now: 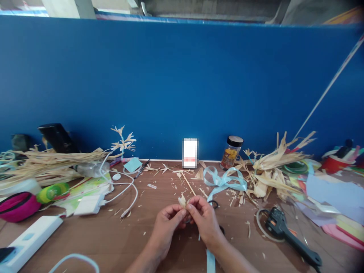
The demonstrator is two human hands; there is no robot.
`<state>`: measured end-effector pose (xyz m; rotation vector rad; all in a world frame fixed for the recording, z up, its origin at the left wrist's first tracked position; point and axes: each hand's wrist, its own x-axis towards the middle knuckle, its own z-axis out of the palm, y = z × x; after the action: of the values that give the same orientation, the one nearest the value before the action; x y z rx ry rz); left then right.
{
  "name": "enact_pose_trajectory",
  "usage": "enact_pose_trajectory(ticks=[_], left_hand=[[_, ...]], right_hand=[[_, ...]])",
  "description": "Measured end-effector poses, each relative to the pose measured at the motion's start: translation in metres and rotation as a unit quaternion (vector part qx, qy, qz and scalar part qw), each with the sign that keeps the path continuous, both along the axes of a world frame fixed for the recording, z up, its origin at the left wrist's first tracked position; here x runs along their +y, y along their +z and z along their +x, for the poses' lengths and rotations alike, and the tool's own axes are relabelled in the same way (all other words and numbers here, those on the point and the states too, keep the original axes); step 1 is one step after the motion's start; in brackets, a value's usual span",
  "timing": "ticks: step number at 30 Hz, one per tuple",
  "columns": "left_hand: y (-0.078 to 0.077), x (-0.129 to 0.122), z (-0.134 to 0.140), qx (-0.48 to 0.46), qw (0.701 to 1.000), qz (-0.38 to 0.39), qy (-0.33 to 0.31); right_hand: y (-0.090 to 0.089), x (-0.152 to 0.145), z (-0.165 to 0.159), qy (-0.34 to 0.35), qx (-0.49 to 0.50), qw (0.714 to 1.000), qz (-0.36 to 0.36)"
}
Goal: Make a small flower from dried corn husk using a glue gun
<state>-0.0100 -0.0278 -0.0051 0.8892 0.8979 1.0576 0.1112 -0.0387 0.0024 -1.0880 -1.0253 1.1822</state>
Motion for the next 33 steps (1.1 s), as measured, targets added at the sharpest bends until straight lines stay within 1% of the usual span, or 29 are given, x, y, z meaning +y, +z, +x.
enact_pose_trajectory(ticks=[2, 4, 7, 10, 18, 22, 25, 33], left_hand=[[0.0003, 0.0008, -0.0001, -0.005, 1.000, -0.001, 0.017], [0.0011, 0.0016, -0.0001, -0.012, 0.999, -0.004, 0.039], [0.0024, 0.0021, -0.0003, -0.021, 0.998, -0.008, 0.057], [0.0036, 0.0015, -0.0004, -0.017, 0.998, -0.005, 0.061], [0.0074, -0.0002, 0.0007, 0.021, 0.998, 0.019, 0.059], [0.0067, 0.0001, 0.0005, 0.046, 0.996, 0.034, 0.068], [0.0054, 0.0002, 0.0000, 0.058, 0.995, 0.031, 0.072], [0.0021, 0.0023, -0.0007, 0.037, 0.996, 0.026, 0.076]], right_hand=[[-0.0002, -0.0014, -0.0003, -0.002, -0.017, 1.000, 0.011], [0.0004, -0.0034, -0.0006, -0.016, -0.064, 0.997, 0.035], [0.0015, -0.0062, -0.0008, -0.049, -0.170, 0.981, 0.082], [0.0018, -0.0072, -0.0007, -0.063, -0.220, 0.968, 0.102], [0.0009, -0.0056, 0.0010, -0.069, -0.207, 0.971, 0.096], [-0.0005, -0.0052, 0.0013, -0.068, -0.220, 0.969, 0.094], [-0.0010, -0.0050, 0.0014, -0.065, -0.220, 0.969, 0.092], [-0.0035, -0.0072, -0.0010, -0.028, -0.152, 0.986, 0.064]])
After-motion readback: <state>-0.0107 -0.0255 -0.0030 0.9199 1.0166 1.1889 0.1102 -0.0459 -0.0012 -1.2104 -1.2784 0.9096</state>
